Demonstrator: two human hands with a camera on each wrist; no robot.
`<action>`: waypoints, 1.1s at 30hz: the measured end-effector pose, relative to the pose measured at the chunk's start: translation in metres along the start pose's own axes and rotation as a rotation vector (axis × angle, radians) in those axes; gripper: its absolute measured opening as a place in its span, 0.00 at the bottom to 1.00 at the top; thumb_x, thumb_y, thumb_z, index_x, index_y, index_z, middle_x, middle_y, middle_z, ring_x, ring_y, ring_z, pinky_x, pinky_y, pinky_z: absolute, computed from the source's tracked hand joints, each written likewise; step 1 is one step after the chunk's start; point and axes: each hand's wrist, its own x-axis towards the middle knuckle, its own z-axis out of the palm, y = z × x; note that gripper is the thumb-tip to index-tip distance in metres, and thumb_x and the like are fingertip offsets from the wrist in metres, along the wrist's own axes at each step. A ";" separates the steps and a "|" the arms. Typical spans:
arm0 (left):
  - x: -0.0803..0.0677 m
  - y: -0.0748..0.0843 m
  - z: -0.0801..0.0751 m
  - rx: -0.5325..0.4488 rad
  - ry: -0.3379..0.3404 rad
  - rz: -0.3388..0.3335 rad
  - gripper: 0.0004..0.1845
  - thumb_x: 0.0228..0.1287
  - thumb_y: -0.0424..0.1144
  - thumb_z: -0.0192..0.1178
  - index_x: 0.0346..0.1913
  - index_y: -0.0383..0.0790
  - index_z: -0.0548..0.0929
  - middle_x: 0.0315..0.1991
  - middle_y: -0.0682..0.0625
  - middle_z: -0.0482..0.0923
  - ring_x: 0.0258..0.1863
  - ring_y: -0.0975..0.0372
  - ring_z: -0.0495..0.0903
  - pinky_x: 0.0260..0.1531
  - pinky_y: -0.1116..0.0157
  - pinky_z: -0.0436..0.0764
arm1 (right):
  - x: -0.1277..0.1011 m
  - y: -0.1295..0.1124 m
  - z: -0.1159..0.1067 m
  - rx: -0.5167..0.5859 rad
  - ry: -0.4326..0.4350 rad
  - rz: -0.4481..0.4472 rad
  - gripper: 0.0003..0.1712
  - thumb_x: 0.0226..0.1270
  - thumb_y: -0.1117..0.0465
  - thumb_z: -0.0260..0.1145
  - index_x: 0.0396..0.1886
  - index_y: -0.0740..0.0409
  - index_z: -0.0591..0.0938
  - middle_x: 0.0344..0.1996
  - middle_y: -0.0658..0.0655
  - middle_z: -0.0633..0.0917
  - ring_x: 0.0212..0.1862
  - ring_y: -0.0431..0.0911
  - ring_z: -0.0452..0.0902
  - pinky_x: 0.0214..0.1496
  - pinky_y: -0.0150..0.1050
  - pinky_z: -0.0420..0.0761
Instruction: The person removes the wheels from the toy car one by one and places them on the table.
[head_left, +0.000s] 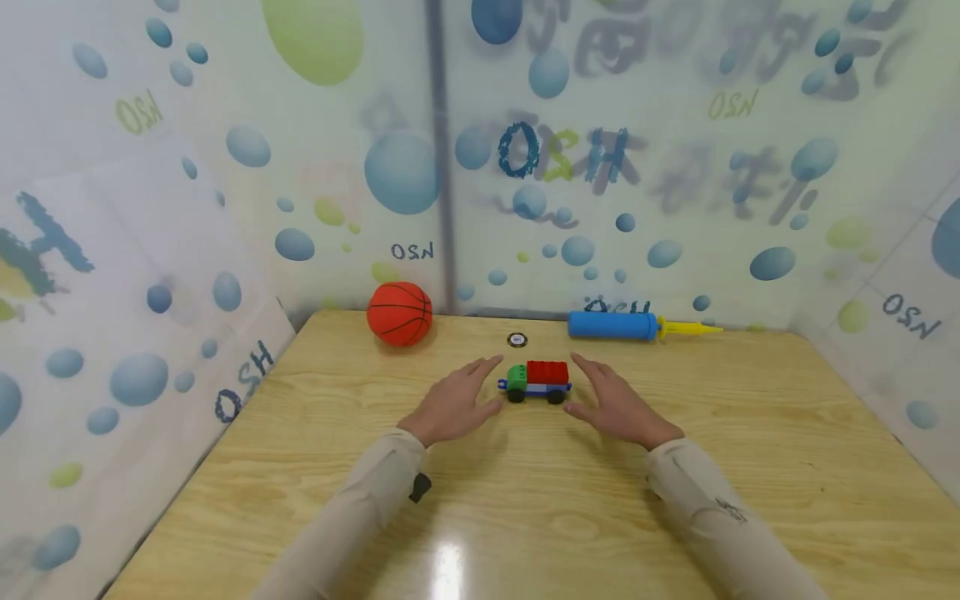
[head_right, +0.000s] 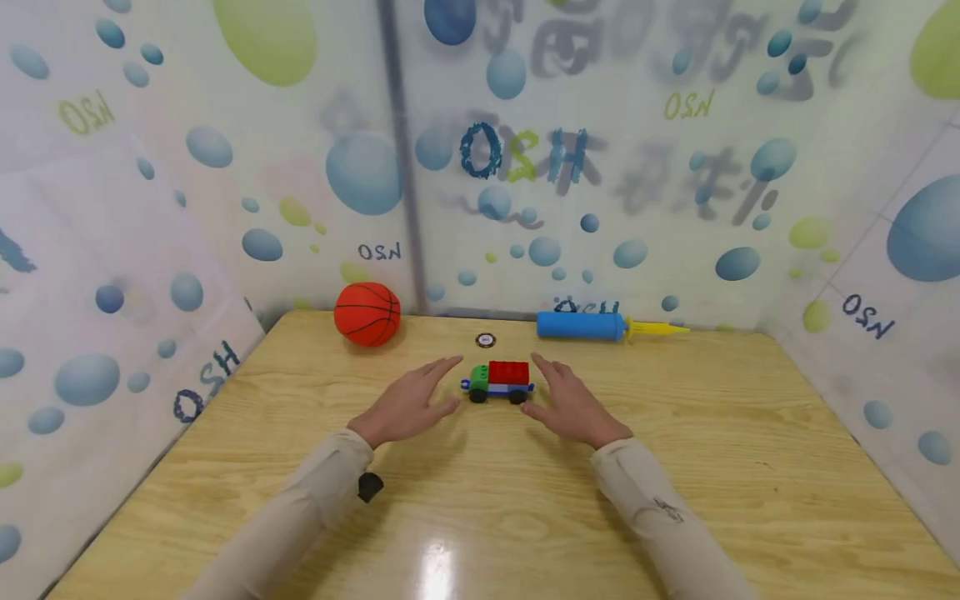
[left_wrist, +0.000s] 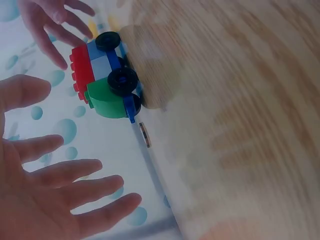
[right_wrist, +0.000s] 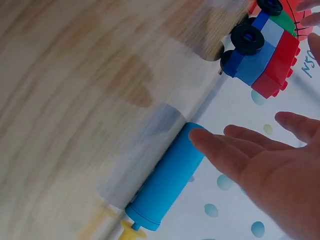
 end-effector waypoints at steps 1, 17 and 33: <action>0.001 0.000 0.001 -0.006 0.010 0.010 0.35 0.73 0.50 0.56 0.78 0.47 0.59 0.75 0.39 0.65 0.72 0.44 0.69 0.66 0.42 0.73 | 0.001 0.000 0.000 0.003 -0.004 0.004 0.48 0.71 0.48 0.65 0.81 0.58 0.53 0.76 0.71 0.61 0.74 0.69 0.59 0.71 0.69 0.64; 0.032 0.004 0.013 -0.193 0.062 0.013 0.27 0.72 0.42 0.56 0.72 0.40 0.70 0.63 0.40 0.80 0.52 0.51 0.83 0.66 0.48 0.76 | 0.017 0.003 0.003 0.083 0.013 -0.003 0.40 0.73 0.52 0.63 0.78 0.62 0.59 0.76 0.67 0.64 0.75 0.67 0.60 0.74 0.66 0.63; 0.047 0.011 0.022 -0.212 0.081 0.022 0.24 0.69 0.37 0.60 0.67 0.36 0.76 0.62 0.39 0.81 0.61 0.46 0.81 0.60 0.49 0.80 | 0.029 -0.002 0.008 0.096 0.063 0.003 0.33 0.73 0.63 0.61 0.75 0.61 0.66 0.72 0.67 0.72 0.71 0.65 0.69 0.68 0.63 0.73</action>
